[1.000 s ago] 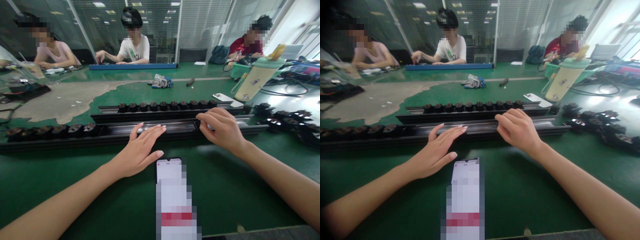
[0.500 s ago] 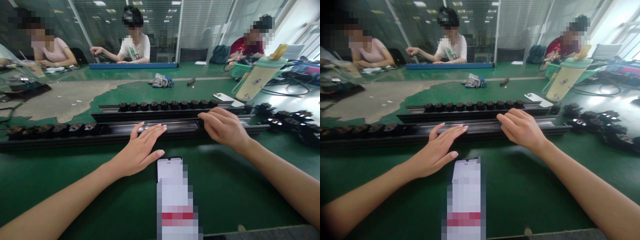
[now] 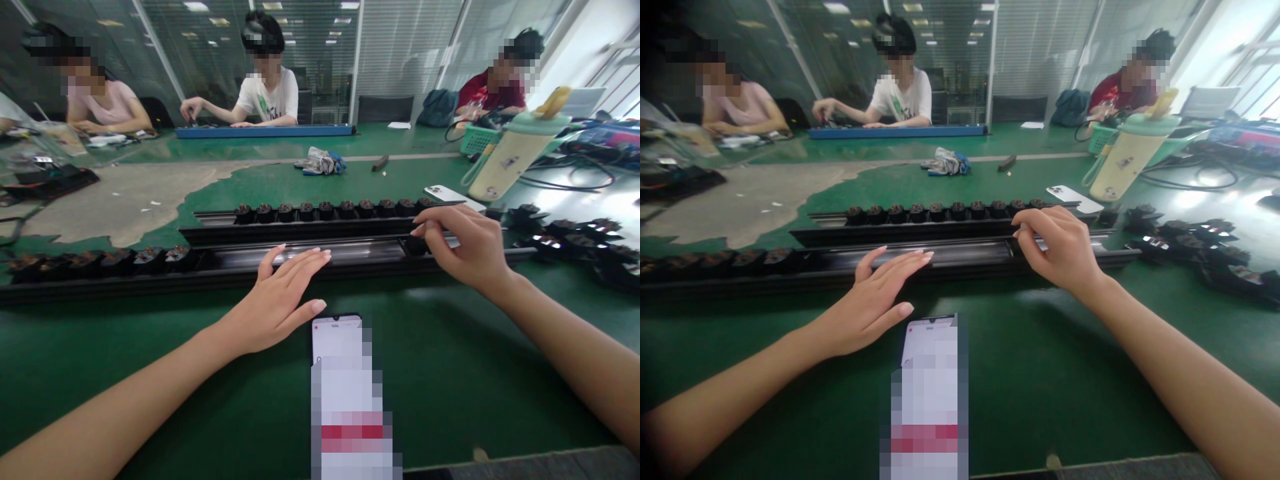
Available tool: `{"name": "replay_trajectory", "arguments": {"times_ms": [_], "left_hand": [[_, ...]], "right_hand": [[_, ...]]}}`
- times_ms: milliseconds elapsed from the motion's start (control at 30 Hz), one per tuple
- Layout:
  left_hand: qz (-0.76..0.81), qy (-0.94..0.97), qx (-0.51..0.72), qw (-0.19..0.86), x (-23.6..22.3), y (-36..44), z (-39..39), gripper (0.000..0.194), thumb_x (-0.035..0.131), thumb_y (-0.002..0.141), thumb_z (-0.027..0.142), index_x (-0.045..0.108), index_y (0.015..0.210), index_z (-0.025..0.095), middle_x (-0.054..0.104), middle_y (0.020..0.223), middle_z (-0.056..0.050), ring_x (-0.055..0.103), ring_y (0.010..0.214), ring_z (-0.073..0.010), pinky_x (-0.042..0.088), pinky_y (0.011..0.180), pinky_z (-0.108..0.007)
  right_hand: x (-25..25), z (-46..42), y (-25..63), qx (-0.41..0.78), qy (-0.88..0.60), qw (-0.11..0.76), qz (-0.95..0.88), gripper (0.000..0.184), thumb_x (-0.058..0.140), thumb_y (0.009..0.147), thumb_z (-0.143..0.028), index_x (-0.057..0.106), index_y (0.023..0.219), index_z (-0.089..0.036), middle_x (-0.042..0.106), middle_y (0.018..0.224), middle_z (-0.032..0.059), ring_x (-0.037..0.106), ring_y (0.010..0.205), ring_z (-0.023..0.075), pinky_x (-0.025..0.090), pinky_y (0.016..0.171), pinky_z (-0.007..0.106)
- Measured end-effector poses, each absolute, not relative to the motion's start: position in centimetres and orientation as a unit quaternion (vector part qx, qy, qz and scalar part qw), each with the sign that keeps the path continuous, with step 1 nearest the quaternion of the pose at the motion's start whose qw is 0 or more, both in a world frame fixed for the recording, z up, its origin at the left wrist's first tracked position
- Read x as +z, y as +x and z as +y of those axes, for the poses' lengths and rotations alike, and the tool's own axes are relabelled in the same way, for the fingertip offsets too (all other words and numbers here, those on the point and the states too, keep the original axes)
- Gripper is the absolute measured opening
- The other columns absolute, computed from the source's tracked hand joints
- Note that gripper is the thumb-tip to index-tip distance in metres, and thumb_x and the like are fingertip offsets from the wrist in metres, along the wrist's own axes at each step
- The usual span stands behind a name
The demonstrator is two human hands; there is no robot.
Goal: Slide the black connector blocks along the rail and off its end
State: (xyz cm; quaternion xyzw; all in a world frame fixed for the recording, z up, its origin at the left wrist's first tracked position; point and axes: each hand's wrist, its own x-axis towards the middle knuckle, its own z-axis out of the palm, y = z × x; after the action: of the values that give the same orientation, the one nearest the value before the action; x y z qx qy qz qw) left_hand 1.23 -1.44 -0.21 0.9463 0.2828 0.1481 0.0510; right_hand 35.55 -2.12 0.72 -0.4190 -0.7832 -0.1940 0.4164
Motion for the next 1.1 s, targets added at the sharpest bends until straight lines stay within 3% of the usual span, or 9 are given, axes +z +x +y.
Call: {"name": "replay_trajectory", "arguments": {"times_ms": [800, 967, 1100], "left_hand": [[0.284, 0.947, 0.143, 0.049, -0.1, 1.2, -1.5, 0.063, 0.025, 0.109, 0.055, 0.027, 0.161, 0.019, 0.04, 0.165, -0.011, 0.033, 0.154, -0.0251, -0.002, 0.129, -0.049], [0.282, 0.948, 0.143, 0.048, -0.2, 1.2, -1.5, 0.063, 0.026, 0.109, 0.054, 0.027, 0.161, 0.018, 0.039, 0.165, -0.011, 0.031, 0.155, -0.0239, -0.004, 0.128, -0.047], [0.28, 0.948, 0.145, 0.049, -0.2, 1.2, -1.5, 0.063, 0.027, 0.109, 0.053, 0.027, 0.161, 0.019, 0.039, 0.165, -0.011, 0.032, 0.155, -0.0249, -0.003, 0.129, -0.047]], "right_hand": [[1.3, -2.1, 35.9, -0.129, -0.422, 0.406, -0.8, 0.014, 0.054, 0.091, -0.019, 0.065, 0.099, -0.023, 0.068, 0.082, 0.0037, 0.063, 0.076, 0.0183, 0.051, 0.076, 0.038], [0.7, -1.9, 36.2, -0.091, -0.441, 0.389, -0.804, 0.018, 0.058, 0.092, -0.028, 0.068, 0.106, -0.023, 0.068, 0.099, 0.0078, 0.063, 0.094, 0.0212, 0.051, 0.087, 0.04], [-0.1, -1.3, 36.9, -0.116, -0.474, 0.339, -0.804, 0.025, 0.061, 0.091, -0.043, 0.07, 0.1, -0.021, 0.062, 0.108, 0.0125, 0.058, 0.105, 0.0263, 0.048, 0.092, 0.045]]}}
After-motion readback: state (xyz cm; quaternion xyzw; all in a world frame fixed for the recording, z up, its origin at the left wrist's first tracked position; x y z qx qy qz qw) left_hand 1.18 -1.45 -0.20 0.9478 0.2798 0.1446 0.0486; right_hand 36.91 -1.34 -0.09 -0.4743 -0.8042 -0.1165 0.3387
